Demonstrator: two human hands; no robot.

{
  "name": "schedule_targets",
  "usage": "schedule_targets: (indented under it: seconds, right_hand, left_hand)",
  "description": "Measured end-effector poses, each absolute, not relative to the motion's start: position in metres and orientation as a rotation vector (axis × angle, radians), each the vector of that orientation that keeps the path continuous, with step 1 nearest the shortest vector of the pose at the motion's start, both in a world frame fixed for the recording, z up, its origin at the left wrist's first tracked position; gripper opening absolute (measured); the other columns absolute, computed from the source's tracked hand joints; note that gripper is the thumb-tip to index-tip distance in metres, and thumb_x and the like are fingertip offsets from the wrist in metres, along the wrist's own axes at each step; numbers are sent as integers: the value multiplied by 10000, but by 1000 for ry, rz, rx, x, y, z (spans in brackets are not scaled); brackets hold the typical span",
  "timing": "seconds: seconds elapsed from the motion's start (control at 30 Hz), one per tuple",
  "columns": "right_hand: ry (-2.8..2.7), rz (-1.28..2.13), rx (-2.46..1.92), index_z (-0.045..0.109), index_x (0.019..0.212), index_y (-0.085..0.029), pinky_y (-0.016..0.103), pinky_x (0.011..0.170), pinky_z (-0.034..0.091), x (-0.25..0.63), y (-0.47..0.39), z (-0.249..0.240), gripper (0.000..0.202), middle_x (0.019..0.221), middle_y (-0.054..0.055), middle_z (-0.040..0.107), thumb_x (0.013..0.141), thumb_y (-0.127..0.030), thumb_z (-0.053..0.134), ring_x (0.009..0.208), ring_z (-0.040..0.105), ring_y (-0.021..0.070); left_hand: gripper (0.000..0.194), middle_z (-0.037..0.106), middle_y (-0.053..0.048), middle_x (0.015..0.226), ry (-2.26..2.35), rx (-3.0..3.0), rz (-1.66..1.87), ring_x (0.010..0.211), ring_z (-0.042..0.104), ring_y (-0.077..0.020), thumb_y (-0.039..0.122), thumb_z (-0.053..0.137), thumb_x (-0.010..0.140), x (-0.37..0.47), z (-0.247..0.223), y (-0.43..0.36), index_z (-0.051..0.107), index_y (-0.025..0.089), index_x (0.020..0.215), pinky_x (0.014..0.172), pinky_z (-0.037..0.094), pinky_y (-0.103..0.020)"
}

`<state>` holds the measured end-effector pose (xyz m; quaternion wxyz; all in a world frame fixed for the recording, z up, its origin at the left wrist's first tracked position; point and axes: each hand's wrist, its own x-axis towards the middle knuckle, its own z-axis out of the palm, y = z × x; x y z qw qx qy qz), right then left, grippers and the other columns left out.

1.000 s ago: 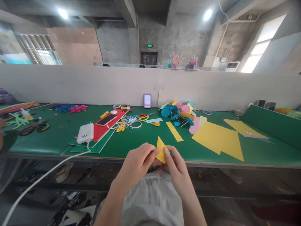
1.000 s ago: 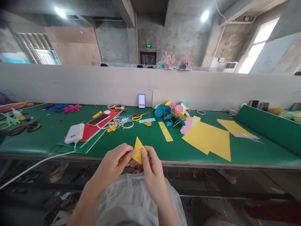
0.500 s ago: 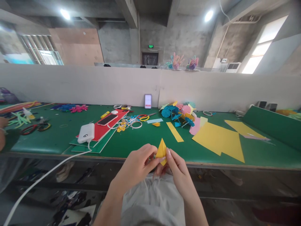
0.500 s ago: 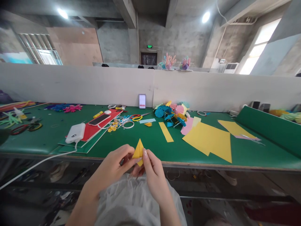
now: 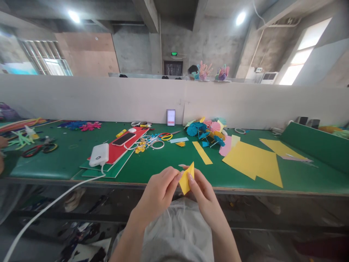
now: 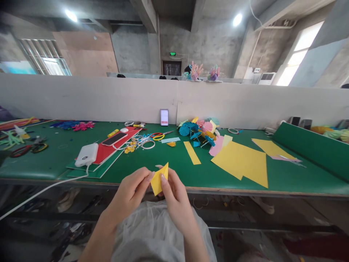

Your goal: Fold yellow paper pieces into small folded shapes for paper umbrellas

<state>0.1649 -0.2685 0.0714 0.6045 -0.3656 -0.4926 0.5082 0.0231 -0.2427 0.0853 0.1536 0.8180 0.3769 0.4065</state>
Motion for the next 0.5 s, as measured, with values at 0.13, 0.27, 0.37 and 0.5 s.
schedule_targets:
  seconds: [0.13,0.27,0.37,0.5]
  right_hand:
    - [-1112,1155,-784,691,909,-223,214,667,473,167,-262,68,243,890,26,667,849,-431,581,786,599,156]
    - [-1050,1151,-752,696,791,-199,211,619,464,169,-258,65,261,769,23,675,859,-419,575,699,597,142]
    - [-969,1201,-755,675,757,-181,224,557,461,169,-259,66,284,671,24,664,843,-439,591,605,598,144]
    - [-911,1286,-755,674,763,-169,203,439,412,169,-261,69,291,537,1,621,810,-453,629,483,578,129]
  left_hand:
    - [314,434,35,615,1031,2225,1048,557,410,-102,282,330,960,24,89,-246,396,193,665,531,332,-211]
    - [369,463,33,566,969,2067,1053,499,415,-90,330,296,973,21,88,-248,430,186,661,504,331,-206]
    - [356,460,41,545,963,2007,1048,468,409,-85,354,320,966,16,89,-249,465,184,688,491,334,-205]
    - [322,453,39,562,959,2165,993,516,418,-88,290,379,941,14,92,-251,456,182,648,503,319,-200]
